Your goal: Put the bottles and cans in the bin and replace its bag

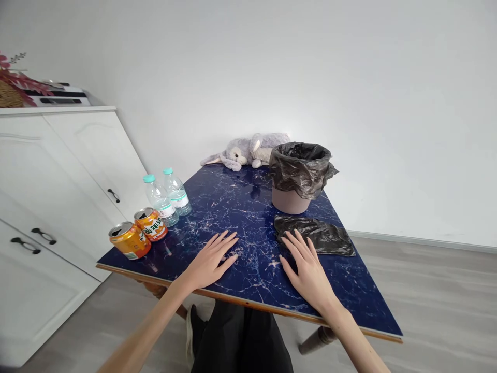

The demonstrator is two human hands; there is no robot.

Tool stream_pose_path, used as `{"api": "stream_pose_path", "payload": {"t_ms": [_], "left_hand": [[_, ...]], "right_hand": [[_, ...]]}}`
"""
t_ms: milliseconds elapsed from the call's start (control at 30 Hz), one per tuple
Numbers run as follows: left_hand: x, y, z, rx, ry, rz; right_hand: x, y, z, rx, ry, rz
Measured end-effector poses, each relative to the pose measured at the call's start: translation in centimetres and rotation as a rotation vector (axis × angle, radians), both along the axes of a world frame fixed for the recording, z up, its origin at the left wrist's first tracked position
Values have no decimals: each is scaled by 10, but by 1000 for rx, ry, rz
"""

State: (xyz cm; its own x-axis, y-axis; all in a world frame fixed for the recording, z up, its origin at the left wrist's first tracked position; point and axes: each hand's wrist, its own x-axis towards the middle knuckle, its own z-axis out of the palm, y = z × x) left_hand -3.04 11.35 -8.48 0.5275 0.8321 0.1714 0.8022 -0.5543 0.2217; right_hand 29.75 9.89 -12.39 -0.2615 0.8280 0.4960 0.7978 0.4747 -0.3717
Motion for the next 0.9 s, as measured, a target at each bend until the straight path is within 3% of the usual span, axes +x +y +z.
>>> {"api": "stream_pose_path", "payload": {"t_ms": [100,233,333,900], "left_hand": [[0,0,-1,-3,-17,3],[-1,-1,-3,-1,-52,7],[-1,-1,-3,-4,-75,18],[-7,-2,-4,-20,-193,51]], "right_hand": [[-10,-16,14,-36,191,54],[-20,-31,24,-360,382,82],[-20,-33,24,-480,429,99],[-17,-30,16,-503,536,57]]}}
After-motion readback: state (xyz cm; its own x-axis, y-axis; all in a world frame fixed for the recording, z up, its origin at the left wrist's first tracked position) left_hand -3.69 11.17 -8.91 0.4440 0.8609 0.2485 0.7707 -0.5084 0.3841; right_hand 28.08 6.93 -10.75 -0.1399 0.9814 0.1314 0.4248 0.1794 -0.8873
